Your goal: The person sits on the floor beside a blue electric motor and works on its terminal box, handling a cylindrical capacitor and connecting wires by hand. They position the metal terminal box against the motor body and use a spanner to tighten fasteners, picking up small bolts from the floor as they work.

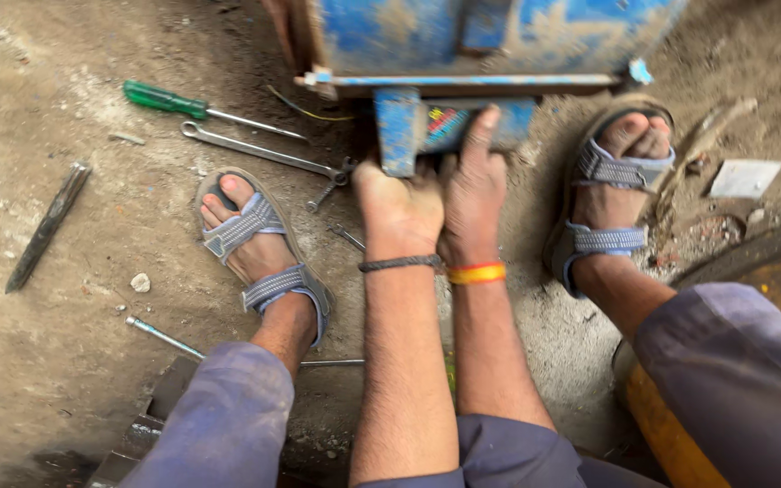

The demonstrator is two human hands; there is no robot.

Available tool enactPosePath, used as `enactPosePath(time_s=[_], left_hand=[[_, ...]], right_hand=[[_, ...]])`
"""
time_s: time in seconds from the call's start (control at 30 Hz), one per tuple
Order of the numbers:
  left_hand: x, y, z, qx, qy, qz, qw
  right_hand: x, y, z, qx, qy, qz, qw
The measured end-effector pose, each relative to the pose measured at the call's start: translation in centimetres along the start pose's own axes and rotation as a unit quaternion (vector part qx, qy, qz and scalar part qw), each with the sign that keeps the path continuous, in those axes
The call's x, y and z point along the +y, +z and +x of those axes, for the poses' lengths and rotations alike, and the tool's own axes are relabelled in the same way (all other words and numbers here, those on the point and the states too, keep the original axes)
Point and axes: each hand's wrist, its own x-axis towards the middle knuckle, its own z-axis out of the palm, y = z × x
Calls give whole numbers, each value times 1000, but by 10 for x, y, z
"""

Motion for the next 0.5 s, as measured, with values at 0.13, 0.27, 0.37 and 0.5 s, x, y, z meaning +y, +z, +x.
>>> enactPosePath(time_s=[0.13,0.27,0.37,0.5], left_hand=[[2,-7,1,41,14,100,994],[14,-1,-1,45,165,215,961],[29,14,-10,30,257,282,924],[42,31,-30,41,237,337,910]], right_hand=[[-10,-4,-6,-116,-32,33,992],[-11,6,-8,-130,-68,106,984],[-13,15,-14,-125,-69,121,982],[-17,18,-16,-107,-61,117,985]])
